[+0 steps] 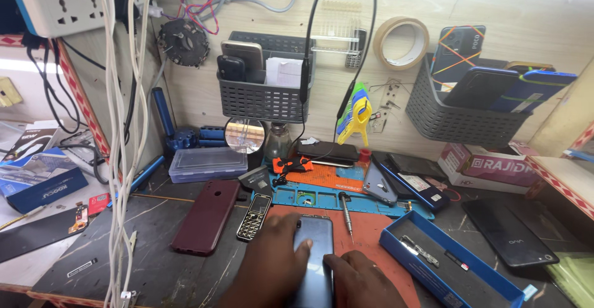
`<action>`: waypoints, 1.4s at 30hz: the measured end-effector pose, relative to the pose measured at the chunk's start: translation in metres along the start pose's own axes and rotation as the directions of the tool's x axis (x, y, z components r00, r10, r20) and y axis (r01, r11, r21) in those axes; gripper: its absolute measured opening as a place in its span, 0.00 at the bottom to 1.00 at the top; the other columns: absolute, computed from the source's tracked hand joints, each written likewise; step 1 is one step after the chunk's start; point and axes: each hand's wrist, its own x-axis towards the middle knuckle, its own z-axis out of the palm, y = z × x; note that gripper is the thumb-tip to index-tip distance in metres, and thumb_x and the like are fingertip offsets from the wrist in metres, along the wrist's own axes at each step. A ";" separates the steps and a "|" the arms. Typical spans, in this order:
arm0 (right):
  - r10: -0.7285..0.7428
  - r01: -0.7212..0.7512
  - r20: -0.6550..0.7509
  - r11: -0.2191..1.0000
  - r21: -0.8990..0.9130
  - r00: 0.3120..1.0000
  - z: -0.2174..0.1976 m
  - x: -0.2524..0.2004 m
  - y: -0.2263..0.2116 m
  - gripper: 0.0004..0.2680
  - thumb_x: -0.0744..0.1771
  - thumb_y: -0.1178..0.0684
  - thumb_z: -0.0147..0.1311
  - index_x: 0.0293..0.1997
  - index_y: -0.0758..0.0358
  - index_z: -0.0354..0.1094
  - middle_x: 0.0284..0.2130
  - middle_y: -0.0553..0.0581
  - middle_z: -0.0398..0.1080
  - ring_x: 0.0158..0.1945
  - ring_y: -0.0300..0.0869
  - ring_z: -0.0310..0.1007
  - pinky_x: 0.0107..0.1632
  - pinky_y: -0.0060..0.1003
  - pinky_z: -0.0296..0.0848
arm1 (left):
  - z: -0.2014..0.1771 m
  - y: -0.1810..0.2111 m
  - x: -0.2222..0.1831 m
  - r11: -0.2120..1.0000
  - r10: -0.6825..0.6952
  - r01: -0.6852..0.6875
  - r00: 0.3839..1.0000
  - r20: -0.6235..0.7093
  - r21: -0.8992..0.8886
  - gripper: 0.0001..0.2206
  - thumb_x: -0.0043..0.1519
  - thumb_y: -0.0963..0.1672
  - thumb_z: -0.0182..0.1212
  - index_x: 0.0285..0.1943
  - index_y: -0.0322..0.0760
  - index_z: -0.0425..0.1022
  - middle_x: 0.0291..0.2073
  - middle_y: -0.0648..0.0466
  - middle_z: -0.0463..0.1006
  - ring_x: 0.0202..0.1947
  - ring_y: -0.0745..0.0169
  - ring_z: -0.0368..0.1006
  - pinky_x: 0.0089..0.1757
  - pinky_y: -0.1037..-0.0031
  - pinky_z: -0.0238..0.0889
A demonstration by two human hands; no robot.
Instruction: The person disassembles a smartphone by removing the back cover and unscrewing internal components with a screwdriver. They place the removed parts into a blue tray and handle a separate phone case, eventually placing the phone and case on the workbench.
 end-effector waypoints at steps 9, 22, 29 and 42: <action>-0.055 0.057 -0.057 0.997 0.045 0.997 0.004 -0.009 0.007 0.31 0.57 0.28 0.67 0.59 0.57 0.71 0.48 0.61 0.73 0.53 0.54 0.76 0.53 0.47 0.73 | -0.007 -0.005 0.061 0.996 0.071 -0.063 0.990 0.124 -0.062 0.17 0.59 0.48 0.62 0.55 0.37 0.78 0.46 0.47 0.82 0.46 0.52 0.80 0.50 0.64 0.72; 0.293 -0.106 -0.266 0.829 0.548 0.918 -0.022 0.002 -0.023 0.26 0.59 0.36 0.69 0.57 0.59 0.69 0.32 0.57 0.79 0.29 0.37 0.82 0.33 0.34 0.79 | -0.027 0.010 0.081 0.466 -0.032 0.169 0.984 0.175 -0.869 0.12 0.56 0.39 0.70 0.47 0.29 0.80 0.34 0.52 0.82 0.32 0.67 0.76 0.36 0.75 0.72; 0.274 -0.042 -0.194 0.669 0.742 0.942 -0.093 0.097 -0.035 0.10 0.68 0.50 0.57 0.41 0.67 0.75 0.28 0.51 0.77 0.31 0.32 0.74 0.35 0.28 0.73 | -0.018 0.013 0.103 0.440 0.056 -0.034 0.998 -0.010 -0.897 0.12 0.57 0.42 0.71 0.46 0.30 0.80 0.32 0.53 0.81 0.30 0.70 0.74 0.33 0.76 0.67; 0.201 -0.258 0.185 0.447 0.856 0.962 -0.069 0.081 -0.032 0.11 0.66 0.46 0.59 0.38 0.66 0.75 0.22 0.49 0.73 0.21 0.30 0.65 0.25 0.27 0.65 | -0.015 -0.016 0.096 0.367 0.102 -0.071 0.994 -0.036 -0.927 0.18 0.68 0.50 0.57 0.34 0.31 0.81 0.24 0.56 0.77 0.22 0.73 0.70 0.26 0.78 0.65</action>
